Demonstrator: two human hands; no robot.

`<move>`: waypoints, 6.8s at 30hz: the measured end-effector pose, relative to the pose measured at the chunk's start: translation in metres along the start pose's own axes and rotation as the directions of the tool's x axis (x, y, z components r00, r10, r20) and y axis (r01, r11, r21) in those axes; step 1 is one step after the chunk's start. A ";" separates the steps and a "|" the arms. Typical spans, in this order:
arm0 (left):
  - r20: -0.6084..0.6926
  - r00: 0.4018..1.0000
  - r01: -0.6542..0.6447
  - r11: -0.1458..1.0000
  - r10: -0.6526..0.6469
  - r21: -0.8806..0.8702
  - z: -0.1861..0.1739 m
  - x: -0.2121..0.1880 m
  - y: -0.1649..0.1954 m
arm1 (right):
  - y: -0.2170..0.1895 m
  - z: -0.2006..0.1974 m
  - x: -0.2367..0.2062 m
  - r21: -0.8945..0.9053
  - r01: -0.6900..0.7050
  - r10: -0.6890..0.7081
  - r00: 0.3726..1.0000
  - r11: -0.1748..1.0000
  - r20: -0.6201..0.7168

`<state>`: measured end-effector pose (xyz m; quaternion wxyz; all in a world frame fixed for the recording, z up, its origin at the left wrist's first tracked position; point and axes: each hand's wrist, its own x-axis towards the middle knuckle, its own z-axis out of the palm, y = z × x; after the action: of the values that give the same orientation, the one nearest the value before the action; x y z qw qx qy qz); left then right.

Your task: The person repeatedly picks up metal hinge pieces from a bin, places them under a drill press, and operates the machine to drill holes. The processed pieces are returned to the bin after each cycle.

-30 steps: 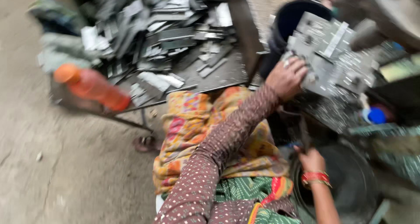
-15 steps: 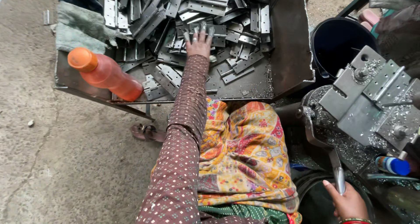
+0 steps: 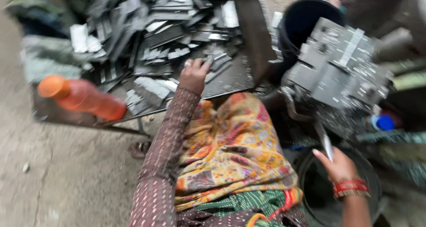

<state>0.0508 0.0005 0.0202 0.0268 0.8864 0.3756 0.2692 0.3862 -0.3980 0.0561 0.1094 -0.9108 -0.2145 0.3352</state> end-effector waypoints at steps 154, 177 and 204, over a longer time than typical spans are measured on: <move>-0.098 0.990 -0.136 0.882 0.103 -0.451 -0.002 0.075 0.307 | 0.016 -0.002 0.012 -0.179 0.210 -0.224 0.973 0.961 -0.063; 0.317 0.922 -0.220 0.974 0.225 -0.051 0.048 0.056 0.330 | 0.007 -0.007 0.001 -0.126 0.166 -0.178 0.980 0.978 -0.084; 0.252 0.943 -0.216 0.976 0.218 -0.034 0.093 0.096 0.327 | 0.059 0.080 0.033 -0.172 0.243 -0.285 0.913 0.955 -0.292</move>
<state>0.3653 -0.1545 0.0662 0.0476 0.9494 0.2685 0.1558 0.3750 -0.4298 -0.0430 0.1257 -0.9203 -0.3373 0.1534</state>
